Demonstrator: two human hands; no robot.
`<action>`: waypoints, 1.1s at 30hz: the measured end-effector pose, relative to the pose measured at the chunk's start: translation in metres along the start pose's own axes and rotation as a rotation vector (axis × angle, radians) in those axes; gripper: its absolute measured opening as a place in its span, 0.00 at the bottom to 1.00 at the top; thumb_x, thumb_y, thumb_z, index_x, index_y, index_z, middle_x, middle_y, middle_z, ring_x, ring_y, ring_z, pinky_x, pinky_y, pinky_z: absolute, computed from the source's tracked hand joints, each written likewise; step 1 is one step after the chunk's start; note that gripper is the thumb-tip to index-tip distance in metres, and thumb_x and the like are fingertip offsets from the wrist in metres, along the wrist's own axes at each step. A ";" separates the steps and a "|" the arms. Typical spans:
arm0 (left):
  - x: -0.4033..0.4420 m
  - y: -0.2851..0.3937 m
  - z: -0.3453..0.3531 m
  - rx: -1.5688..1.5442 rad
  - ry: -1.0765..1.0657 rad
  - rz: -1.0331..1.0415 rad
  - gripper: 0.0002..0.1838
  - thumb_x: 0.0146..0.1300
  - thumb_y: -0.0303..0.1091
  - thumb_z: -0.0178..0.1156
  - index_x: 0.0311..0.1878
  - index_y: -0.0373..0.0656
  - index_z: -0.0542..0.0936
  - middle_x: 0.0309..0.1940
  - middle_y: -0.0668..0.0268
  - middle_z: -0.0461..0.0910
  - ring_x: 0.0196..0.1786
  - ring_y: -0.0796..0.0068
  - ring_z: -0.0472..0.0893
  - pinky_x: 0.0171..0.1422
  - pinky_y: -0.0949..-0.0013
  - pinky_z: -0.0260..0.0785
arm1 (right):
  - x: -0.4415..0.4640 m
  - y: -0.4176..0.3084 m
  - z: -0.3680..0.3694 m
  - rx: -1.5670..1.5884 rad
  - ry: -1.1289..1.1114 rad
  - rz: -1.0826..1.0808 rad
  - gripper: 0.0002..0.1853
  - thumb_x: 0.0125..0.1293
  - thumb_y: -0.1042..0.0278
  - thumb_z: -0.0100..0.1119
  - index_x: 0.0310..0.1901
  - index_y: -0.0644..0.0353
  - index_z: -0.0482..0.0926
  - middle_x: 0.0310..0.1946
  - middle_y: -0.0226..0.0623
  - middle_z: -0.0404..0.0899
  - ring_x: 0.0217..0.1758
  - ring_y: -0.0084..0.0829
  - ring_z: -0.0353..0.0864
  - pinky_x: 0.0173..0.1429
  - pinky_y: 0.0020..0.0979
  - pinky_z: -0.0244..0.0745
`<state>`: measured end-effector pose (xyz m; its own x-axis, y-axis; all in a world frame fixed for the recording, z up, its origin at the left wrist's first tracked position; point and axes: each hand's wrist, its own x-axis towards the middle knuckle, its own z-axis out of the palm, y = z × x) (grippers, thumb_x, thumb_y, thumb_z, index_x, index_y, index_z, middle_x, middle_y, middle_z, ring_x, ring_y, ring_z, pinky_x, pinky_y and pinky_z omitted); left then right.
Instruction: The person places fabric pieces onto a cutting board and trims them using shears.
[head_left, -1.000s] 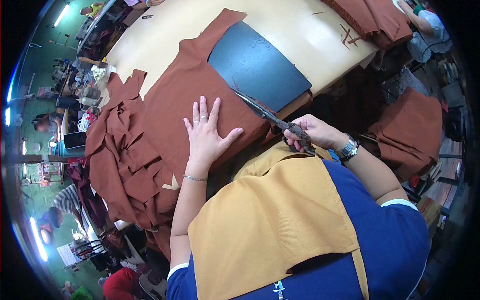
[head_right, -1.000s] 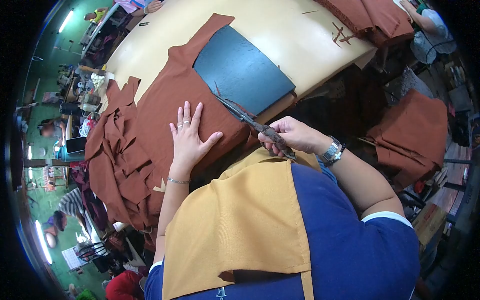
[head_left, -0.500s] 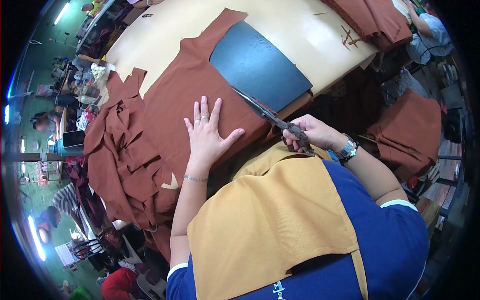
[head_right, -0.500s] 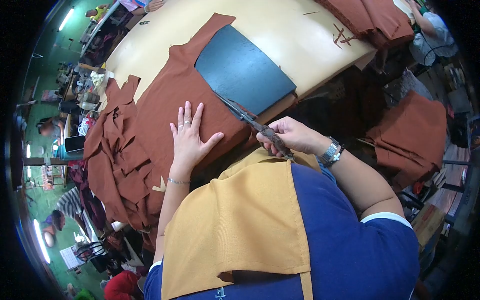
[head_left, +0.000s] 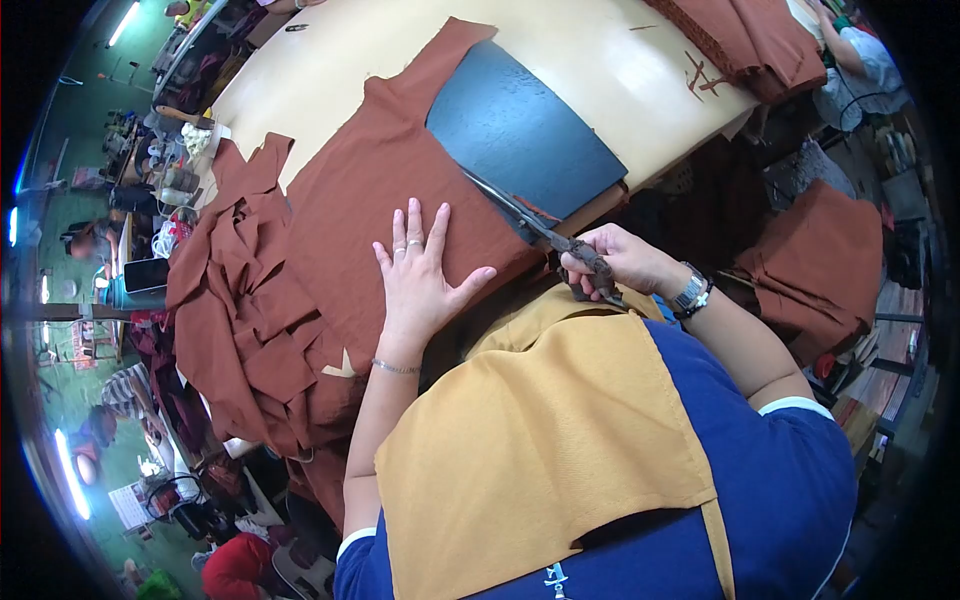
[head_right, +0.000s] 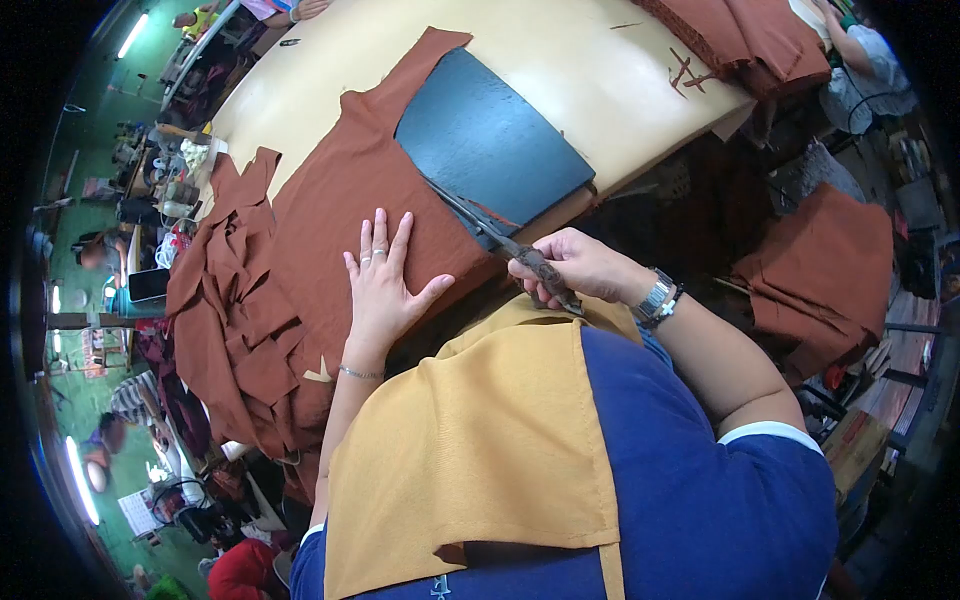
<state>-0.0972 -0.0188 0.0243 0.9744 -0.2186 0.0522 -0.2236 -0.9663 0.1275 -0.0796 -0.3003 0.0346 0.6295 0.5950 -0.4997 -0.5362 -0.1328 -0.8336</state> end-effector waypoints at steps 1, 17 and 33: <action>-0.001 0.001 -0.001 0.007 -0.012 -0.005 0.52 0.51 0.74 0.57 0.74 0.54 0.59 0.76 0.52 0.46 0.78 0.48 0.46 0.72 0.30 0.38 | 0.002 0.000 0.000 0.003 0.009 0.002 0.18 0.66 0.50 0.62 0.27 0.58 0.79 0.20 0.25 0.76 0.22 0.15 0.76 0.29 0.17 0.73; 0.024 -0.034 -0.012 -0.018 0.036 -0.066 0.49 0.54 0.69 0.59 0.73 0.51 0.60 0.75 0.49 0.49 0.77 0.46 0.47 0.71 0.29 0.40 | 0.012 0.003 -0.005 0.021 -0.013 -0.013 0.19 0.65 0.49 0.63 0.28 0.59 0.79 0.21 0.27 0.77 0.23 0.16 0.77 0.29 0.18 0.74; 0.004 -0.028 -0.007 0.009 -0.010 -0.080 0.52 0.50 0.72 0.59 0.74 0.54 0.58 0.76 0.51 0.46 0.78 0.48 0.46 0.71 0.29 0.38 | 0.014 -0.007 -0.006 -0.041 -0.031 0.007 0.19 0.65 0.50 0.63 0.27 0.58 0.79 0.22 0.26 0.77 0.22 0.15 0.75 0.30 0.17 0.73</action>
<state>-0.0868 0.0085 0.0273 0.9893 -0.1421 0.0324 -0.1450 -0.9819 0.1219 -0.0639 -0.2964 0.0318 0.6072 0.6184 -0.4988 -0.5171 -0.1691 -0.8391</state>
